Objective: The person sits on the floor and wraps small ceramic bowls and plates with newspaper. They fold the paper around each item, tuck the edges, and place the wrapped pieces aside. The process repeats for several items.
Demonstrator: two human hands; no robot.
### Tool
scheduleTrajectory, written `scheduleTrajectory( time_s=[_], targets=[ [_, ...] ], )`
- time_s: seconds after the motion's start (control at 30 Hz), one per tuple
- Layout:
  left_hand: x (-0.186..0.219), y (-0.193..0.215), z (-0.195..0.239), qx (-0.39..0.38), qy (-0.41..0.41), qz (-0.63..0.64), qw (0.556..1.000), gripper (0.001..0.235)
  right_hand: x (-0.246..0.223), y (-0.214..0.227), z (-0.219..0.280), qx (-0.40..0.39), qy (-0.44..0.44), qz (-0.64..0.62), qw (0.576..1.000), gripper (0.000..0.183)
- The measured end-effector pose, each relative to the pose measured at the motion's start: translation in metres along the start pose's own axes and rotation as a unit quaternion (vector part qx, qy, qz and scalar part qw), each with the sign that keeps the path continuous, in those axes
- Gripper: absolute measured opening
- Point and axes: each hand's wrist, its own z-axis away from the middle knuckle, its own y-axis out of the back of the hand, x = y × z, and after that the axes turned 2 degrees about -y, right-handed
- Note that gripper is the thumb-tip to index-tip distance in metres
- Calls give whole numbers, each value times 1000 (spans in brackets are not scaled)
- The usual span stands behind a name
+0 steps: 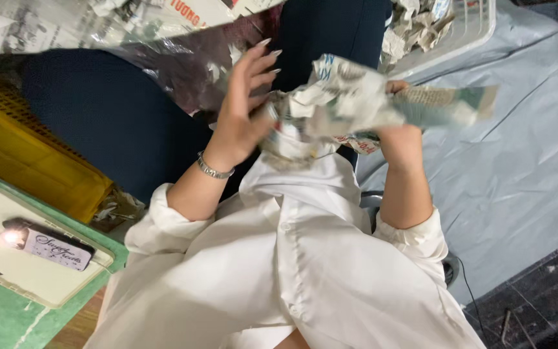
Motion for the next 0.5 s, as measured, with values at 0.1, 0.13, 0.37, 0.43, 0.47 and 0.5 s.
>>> scheduleTrajectory(
  time_s=[0.1, 0.13, 0.37, 0.43, 0.47, 0.5],
  targets=[
    [11, -10, -1, -114, -126, -49, 984, 124, -10, -4, 4, -3, -15, -56, 998, 51],
    [14, -12, -1, -127, -146, -100, 976, 135, -14, -6, 4, -9, -14, -72, 997, 53],
    [-4, -42, 3, -25, -127, -193, 973, 98, -17, -7, 3, -52, 40, -8, 998, 40],
    [-23, -45, -1, 7, -67, -84, 994, 63, -6, 1, 7, -71, 73, -11, 995, 46],
    [-32, -42, -5, 14, -29, -28, 999, 48, -1, 6, 9, -28, 50, 13, 998, 35],
    [-40, -38, -6, 20, 8, 28, 999, 35, 5, 13, 10, 15, 25, 37, 999, 26]
  ],
)
